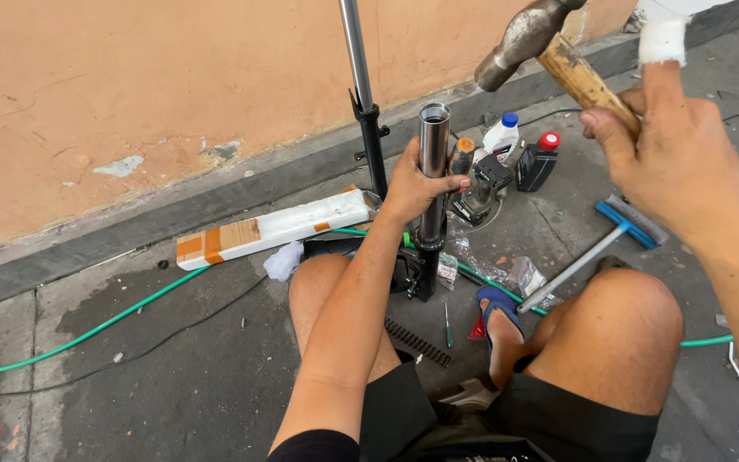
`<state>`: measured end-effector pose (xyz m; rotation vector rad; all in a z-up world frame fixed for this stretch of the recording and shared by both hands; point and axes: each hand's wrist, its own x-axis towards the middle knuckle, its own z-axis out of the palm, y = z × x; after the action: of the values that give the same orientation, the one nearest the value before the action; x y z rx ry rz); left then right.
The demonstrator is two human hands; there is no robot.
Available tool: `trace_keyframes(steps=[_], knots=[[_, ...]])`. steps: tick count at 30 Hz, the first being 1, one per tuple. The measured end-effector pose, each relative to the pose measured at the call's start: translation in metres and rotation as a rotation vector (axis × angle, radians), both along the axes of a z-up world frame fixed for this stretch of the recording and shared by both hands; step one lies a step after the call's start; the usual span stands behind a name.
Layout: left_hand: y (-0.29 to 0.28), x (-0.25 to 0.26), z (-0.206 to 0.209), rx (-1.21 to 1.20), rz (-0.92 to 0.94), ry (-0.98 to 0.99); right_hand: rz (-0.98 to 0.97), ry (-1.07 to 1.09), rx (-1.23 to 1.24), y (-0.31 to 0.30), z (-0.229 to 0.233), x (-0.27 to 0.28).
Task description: The person unpacks a small metal ring and places it onto a vertical metal pole. They then use a hammer to tap the ring into place on the pole. The person continues to adjust and secure the ring on the pole.
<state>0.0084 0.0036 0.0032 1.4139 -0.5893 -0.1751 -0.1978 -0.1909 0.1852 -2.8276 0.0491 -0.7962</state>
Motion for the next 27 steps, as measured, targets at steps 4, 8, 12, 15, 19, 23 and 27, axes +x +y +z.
trace_keyframes(steps=[4,8,12,15,19,23,27], knots=[[0.002,-0.001,0.002,-0.035,-0.012,-0.003,-0.115,0.248,-0.022,0.014,-0.015,0.006],[0.002,-0.004,0.007,0.002,0.002,0.002,-0.082,0.242,0.072,0.004,-0.016,0.006],[0.002,-0.003,0.004,0.063,0.031,-0.010,0.030,0.011,0.023,-0.005,-0.018,0.005],[-0.002,0.000,-0.003,-0.008,-0.005,-0.001,-0.084,0.256,0.047,0.013,-0.025,0.008],[0.000,-0.002,0.001,-0.053,-0.016,-0.020,-0.065,0.265,0.134,0.008,-0.016,0.011],[0.003,-0.004,0.003,0.066,0.020,-0.025,0.023,0.047,0.058,-0.003,-0.024,0.010],[0.001,-0.004,0.001,-0.012,-0.022,-0.010,-0.025,0.272,0.131,0.003,-0.042,0.020]])
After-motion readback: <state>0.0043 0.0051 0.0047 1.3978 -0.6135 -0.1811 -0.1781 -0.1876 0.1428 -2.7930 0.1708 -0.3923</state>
